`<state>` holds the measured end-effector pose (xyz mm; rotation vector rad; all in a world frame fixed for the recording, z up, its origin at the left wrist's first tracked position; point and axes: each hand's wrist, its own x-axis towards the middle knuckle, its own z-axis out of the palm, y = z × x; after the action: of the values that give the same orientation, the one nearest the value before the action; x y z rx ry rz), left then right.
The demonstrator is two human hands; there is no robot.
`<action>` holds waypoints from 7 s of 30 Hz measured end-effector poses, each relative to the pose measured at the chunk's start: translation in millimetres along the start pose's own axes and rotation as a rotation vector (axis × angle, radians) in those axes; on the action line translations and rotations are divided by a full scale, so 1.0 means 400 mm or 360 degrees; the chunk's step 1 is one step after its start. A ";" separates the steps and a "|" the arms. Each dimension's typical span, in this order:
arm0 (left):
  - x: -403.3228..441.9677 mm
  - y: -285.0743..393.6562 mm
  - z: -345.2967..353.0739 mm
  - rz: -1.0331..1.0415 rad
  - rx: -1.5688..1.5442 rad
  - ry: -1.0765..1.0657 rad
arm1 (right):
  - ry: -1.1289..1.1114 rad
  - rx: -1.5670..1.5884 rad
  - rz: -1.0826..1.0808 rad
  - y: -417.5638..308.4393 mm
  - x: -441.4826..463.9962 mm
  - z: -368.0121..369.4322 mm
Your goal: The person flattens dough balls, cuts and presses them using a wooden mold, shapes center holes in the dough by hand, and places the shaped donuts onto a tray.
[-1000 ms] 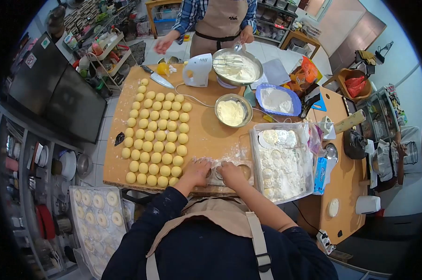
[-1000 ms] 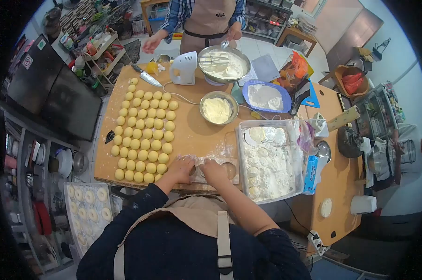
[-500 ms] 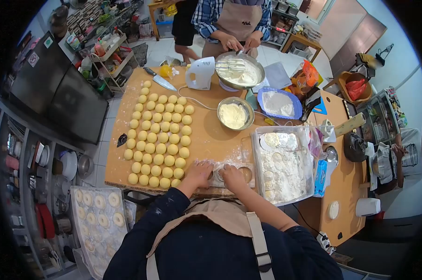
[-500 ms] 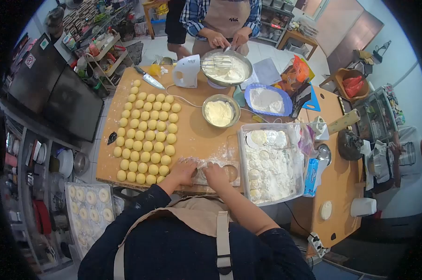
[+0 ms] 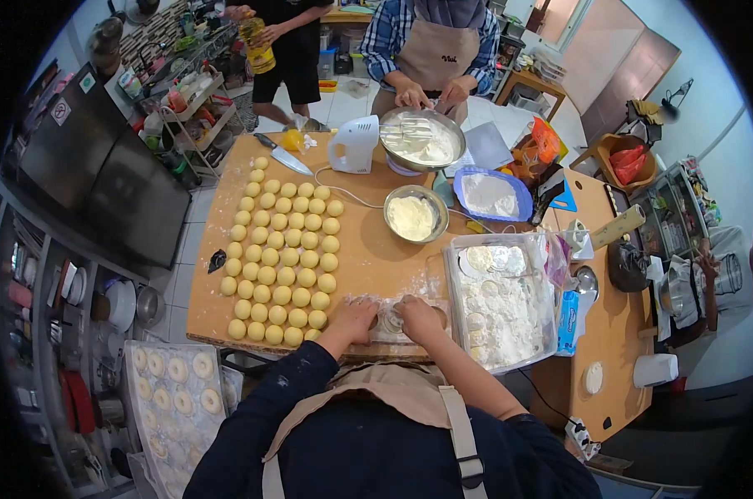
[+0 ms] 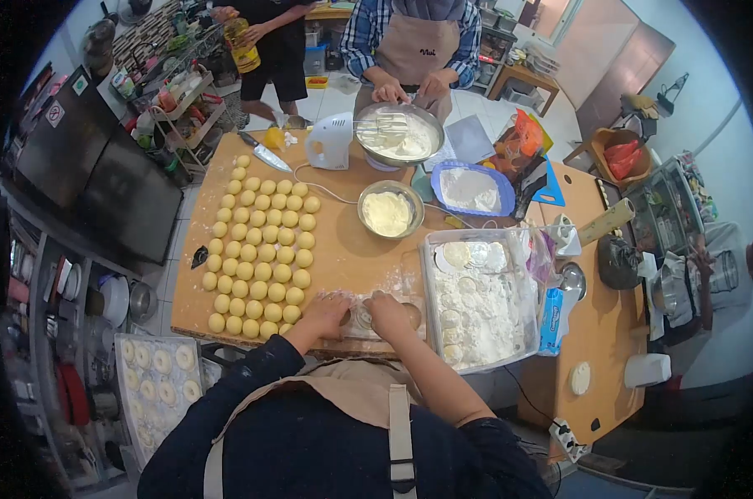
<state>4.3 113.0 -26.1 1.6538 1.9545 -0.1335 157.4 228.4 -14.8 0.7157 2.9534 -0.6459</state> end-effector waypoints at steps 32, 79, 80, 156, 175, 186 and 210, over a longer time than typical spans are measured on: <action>-0.002 0.002 0.001 0.0005 -0.0025 -0.0008 | 0.0036 0.0040 0.0117 0.025 -0.027 -0.004; 0.005 -0.013 0.028 0.0098 0.0028 0.0145 | 0.0013 0.0104 0.0102 0.021 -0.024 -0.033; 0.008 -0.016 0.035 0.0079 0.0012 0.0118 | -0.0038 0.0026 0.0095 0.012 -0.023 -0.020; 0.003 -0.012 0.014 0.0062 -0.0007 0.0042 | -0.0139 -0.0031 0.0091 -0.003 -0.013 0.001; 0.006 -0.019 0.027 0.0101 0.0018 0.0117 | 0.0008 -0.0011 -0.0028 0.017 0.020 -0.061; 0.007 -0.019 0.026 0.0071 -0.0024 0.0107 | -0.0161 -0.0109 -0.0124 0.006 0.018 0.036; 0.006 -0.017 0.014 0.0065 -0.0087 0.0069 | -0.0137 -0.0120 -0.0049 -0.010 0.020 -0.013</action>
<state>-0.2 111.0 -33.7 1.6725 1.9375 -0.0288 148.9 230.8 -9.6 0.6212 2.8981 -0.5488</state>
